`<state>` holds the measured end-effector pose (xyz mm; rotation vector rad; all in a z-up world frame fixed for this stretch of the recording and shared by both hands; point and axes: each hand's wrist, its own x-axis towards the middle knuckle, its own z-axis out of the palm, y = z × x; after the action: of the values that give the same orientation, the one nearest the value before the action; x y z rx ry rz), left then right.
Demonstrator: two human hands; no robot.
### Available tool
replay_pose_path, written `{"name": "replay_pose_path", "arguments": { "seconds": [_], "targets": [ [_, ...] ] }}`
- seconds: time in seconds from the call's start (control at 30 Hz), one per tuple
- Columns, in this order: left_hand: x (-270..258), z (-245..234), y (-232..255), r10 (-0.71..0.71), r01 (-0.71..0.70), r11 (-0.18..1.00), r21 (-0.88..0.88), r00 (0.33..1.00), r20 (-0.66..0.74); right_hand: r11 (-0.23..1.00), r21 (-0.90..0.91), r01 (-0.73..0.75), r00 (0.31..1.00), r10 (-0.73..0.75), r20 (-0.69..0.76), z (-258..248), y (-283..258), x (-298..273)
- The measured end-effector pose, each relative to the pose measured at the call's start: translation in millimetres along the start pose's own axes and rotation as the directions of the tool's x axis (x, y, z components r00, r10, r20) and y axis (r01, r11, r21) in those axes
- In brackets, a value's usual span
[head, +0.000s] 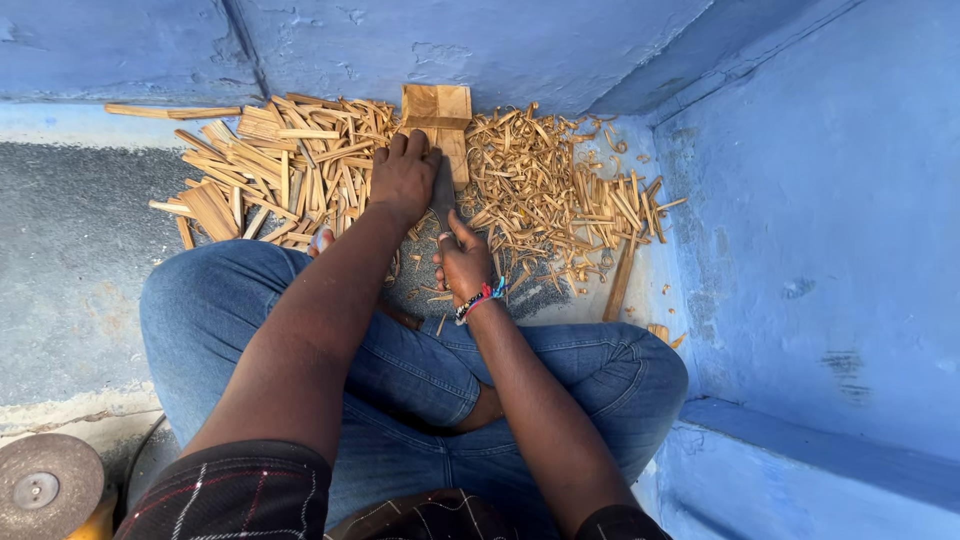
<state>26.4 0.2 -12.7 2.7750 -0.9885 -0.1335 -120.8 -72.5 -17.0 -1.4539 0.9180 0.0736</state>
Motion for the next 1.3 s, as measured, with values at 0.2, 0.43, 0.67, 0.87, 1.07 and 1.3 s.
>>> {"name": "replay_pose_path", "arguments": {
  "seconds": [0.2, 0.43, 0.67, 0.87, 1.07, 1.3],
  "targets": [
    [11, -2, 4, -0.067, 0.069, 0.996, -0.049, 0.997, 0.043, 0.994, 0.109, 0.027, 1.000, -0.028, 0.005, 9, -18, 33],
    [20, 22, 2, 0.008, -0.007, 1.000, 0.010, 0.997, -0.073, 0.994, 0.092, 0.052, 0.999, -0.051, -0.006, 9, -17, 48],
    [19, 36, -12, -0.041, 0.011, 0.974, -0.228, 0.991, -0.130, 0.977, 0.167, 0.134, 0.986, -0.148, 0.075, -7, 2, 75],
    [10, 17, -10, -0.110, 0.089, 0.961, -0.261, 0.992, -0.066, 0.967, 0.208, 0.149, 0.957, -0.195, 0.217, -39, -10, 76],
    [12, -16, 8, -0.135, 0.139, 0.981, -0.136, 0.990, 0.041, 0.912, 0.341, 0.230, 0.916, -0.321, 0.241, -81, -48, 35],
    [12, -12, 29, -0.040, 0.047, 0.996, -0.072, 0.994, 0.100, 0.901, 0.264, 0.345, 0.917, -0.383, 0.108, -138, -38, -24]
  ]
}}
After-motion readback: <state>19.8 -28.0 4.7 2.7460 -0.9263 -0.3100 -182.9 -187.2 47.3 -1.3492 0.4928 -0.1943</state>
